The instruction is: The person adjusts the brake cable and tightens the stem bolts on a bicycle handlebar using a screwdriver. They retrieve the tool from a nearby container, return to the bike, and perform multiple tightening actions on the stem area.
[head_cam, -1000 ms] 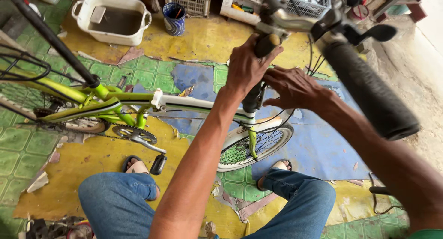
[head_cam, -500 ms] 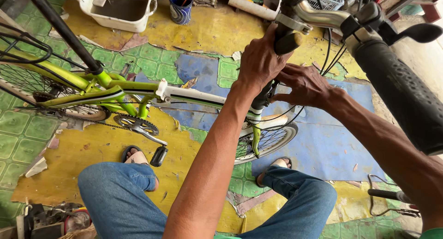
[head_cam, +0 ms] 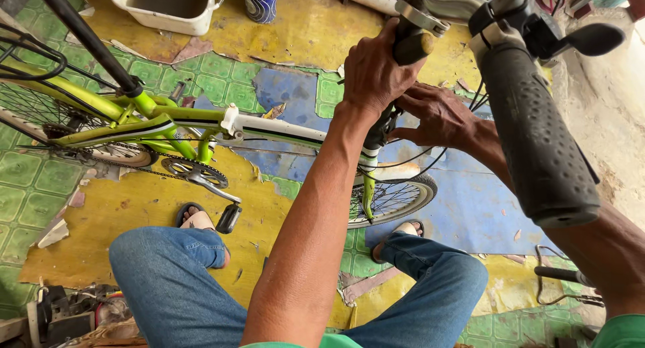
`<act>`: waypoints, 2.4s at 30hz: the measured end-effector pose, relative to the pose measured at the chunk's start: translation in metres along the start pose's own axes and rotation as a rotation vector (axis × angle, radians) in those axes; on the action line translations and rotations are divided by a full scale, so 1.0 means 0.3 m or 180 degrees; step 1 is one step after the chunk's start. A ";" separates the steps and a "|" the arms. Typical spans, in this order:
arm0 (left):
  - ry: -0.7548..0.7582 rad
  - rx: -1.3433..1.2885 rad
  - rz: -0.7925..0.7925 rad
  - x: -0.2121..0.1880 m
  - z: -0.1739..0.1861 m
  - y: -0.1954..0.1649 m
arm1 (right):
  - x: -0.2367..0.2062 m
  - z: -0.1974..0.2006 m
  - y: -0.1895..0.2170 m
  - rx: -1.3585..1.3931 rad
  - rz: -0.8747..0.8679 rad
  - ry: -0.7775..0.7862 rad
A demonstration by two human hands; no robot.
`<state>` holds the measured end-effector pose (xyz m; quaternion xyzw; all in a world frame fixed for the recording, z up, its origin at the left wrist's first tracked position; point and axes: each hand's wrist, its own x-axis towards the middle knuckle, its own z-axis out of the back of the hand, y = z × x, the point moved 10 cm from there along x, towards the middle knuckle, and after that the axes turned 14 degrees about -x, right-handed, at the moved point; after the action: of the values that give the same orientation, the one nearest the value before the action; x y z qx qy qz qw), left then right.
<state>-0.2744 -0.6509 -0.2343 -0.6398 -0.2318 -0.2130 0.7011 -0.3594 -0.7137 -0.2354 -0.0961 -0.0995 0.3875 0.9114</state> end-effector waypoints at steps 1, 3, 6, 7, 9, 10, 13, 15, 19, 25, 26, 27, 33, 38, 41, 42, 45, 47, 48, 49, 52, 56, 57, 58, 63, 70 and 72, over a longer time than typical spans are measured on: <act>0.0022 0.0012 0.0004 0.002 -0.001 -0.002 | -0.004 -0.006 -0.006 -0.0028 -0.0036 0.0022; 0.0063 0.0031 0.0034 0.004 0.000 -0.006 | -0.015 -0.024 -0.016 -0.0073 -0.0104 0.0088; 0.0006 0.0048 -0.0310 0.005 0.016 -0.049 | -0.028 -0.013 -0.011 0.0002 -0.0038 -0.0160; 0.0068 -0.0045 -0.0197 0.006 0.015 -0.041 | -0.032 -0.028 -0.020 0.0004 -0.0126 -0.0067; 0.0183 -0.0248 0.0036 0.005 0.011 -0.025 | -0.040 -0.057 -0.045 -0.0001 -0.0300 0.0135; 0.0224 -0.0295 0.0091 0.002 0.011 -0.023 | -0.052 -0.075 -0.080 0.0138 -0.0618 0.0269; 0.0234 -0.0352 0.0101 0.006 0.020 -0.030 | -0.095 -0.128 -0.157 0.0844 -0.1285 0.0581; 0.0115 -0.0314 -0.0108 0.006 0.032 -0.054 | -0.119 -0.158 -0.156 0.1677 -0.1375 0.0672; 0.0134 -0.0201 0.0028 0.003 0.023 -0.035 | -0.194 -0.283 -0.139 0.2714 -0.2503 0.0780; 0.0108 -0.0192 -0.0148 0.001 0.031 -0.019 | -0.170 -0.322 -0.116 0.3091 -0.3062 -0.0233; 0.0151 -0.0282 -0.0244 0.002 0.032 -0.019 | -0.170 -0.335 -0.117 0.3139 -0.3105 -0.0294; 0.0190 -0.0370 -0.0335 0.005 0.034 -0.022 | -0.168 -0.343 -0.120 0.3189 -0.3146 -0.0351; 0.0587 -0.0894 -0.0179 0.014 0.015 0.044 | -0.156 -0.385 -0.130 0.3056 -0.3188 -0.0293; 0.0843 -0.0810 -0.0107 0.017 -0.007 0.097 | -0.126 -0.393 -0.121 0.3453 -0.3074 -0.0208; 0.0911 -0.0870 -0.0052 0.017 -0.012 0.118 | -0.141 -0.374 -0.120 0.3144 -0.3232 -0.0178; 0.0926 -0.0895 -0.0031 0.017 -0.014 0.123 | -0.155 -0.368 -0.118 0.2957 -0.3336 -0.0163; 0.0880 -0.0854 -0.0098 0.016 -0.006 0.124 | -0.200 -0.287 -0.108 0.2005 -0.3408 -0.0635; 0.0853 -0.0915 -0.0004 0.013 -0.005 0.138 | -0.245 -0.266 -0.080 0.1744 -0.3447 -0.0659; 0.0838 -0.0944 0.0041 0.012 -0.005 0.145 | -0.271 -0.254 -0.066 0.1612 -0.3463 -0.0671; 0.0828 -0.0884 0.0015 0.011 -0.004 0.145 | -0.288 -0.253 -0.046 0.1654 -0.3438 -0.0677; 0.0783 -0.0763 -0.0071 0.010 -0.004 0.141 | -0.330 -0.235 0.014 0.1675 -0.3426 -0.0665; 0.0840 -0.0926 -0.0003 0.010 -0.007 0.139 | -0.310 -0.079 0.082 0.1233 -0.3190 -0.0942; 0.0908 -0.1034 0.0062 0.008 -0.014 0.135 | -0.294 -0.010 0.101 0.1056 -0.3053 -0.1097; 0.0925 -0.0980 0.0075 0.007 -0.013 0.128 | -0.273 0.056 0.120 0.0778 -0.2908 -0.1100; 0.0932 -0.0732 0.0039 0.004 0.013 0.058 | -0.117 0.250 0.129 0.0208 -0.2367 -0.1144; 0.1397 0.0072 0.0240 -0.031 0.038 0.007 | -0.007 0.296 0.049 0.0199 -0.2110 -0.1551; 0.1345 0.0065 0.0021 -0.037 0.057 -0.031 | -0.025 0.287 0.007 0.0395 -0.2251 -0.1562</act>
<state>-0.2897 -0.6348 -0.2325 -0.5746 -0.0796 -0.3378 0.7412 -0.3879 -0.7093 -0.1538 0.0938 -0.3164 0.0680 0.9415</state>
